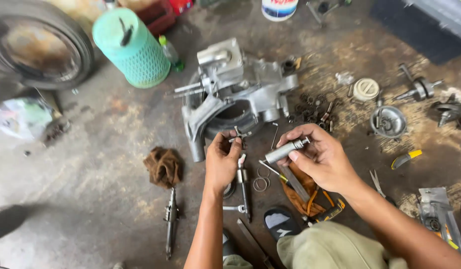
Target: The person sits on the floor and assembles a cylindrical mechanical component. They insert a small metal piece into a larger cylinder, wipe it with a cloth, and then insert a rod into the assembly. The person manipulates the parts by hand to fit them together.
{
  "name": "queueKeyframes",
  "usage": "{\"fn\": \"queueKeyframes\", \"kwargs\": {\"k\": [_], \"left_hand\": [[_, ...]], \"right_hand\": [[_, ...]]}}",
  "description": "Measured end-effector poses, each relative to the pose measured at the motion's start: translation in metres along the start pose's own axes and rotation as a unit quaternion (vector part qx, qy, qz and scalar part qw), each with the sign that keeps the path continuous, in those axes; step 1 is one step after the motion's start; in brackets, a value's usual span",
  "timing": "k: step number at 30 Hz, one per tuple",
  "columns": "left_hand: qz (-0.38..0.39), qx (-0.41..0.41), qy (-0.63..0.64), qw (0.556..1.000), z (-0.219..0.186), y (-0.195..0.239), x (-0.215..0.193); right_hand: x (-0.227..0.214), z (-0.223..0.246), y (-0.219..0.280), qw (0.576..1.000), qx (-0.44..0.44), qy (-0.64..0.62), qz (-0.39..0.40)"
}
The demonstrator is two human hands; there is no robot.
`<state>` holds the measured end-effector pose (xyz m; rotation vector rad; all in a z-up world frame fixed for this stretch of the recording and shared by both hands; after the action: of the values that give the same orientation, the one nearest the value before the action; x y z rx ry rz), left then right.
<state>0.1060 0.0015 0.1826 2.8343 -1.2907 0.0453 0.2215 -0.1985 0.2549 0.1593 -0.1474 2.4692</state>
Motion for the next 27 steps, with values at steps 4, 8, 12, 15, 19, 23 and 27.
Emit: {"fn": "queueKeyframes", "kwargs": {"k": [4,8,12,15,19,23,27], "left_hand": [[-0.002,0.029,-0.030,0.999,-0.081,0.016,0.015],[-0.037,0.040,0.034,0.998,-0.126,0.057,0.016],[-0.048,0.087,0.054,0.994,-0.148,0.090,0.015],[-0.061,0.109,0.059,0.990,-0.149,0.104,0.016],[-0.061,0.120,0.056,0.989,-0.145,0.112,0.017],[-0.063,0.120,0.079,0.988,-0.140,0.120,0.012],[-0.077,0.112,0.014,0.991,-0.138,0.122,0.001]], "right_hand": [[0.003,0.071,0.001,0.996,-0.025,0.083,0.008],[0.018,0.119,0.016,0.987,-0.070,0.136,0.040],[0.037,0.145,0.031,0.965,-0.065,0.254,0.028],[0.043,0.142,0.040,0.971,-0.039,0.236,0.007],[0.058,0.139,0.048,0.972,-0.057,0.228,-0.026],[0.073,0.135,0.053,0.955,-0.143,0.257,-0.051],[0.085,0.127,0.053,0.947,-0.177,0.263,-0.042]]}}
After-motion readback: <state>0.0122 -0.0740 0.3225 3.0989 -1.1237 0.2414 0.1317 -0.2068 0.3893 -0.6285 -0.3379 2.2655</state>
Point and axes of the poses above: each hand's wrist, its own y-axis away from the middle knuckle, its own x-axis out of the palm, z = x × y, the point moved 4 cm from there along -y, towards the middle knuckle, and after that the axes turned 10 degrees about x, right-handed, at the moved point
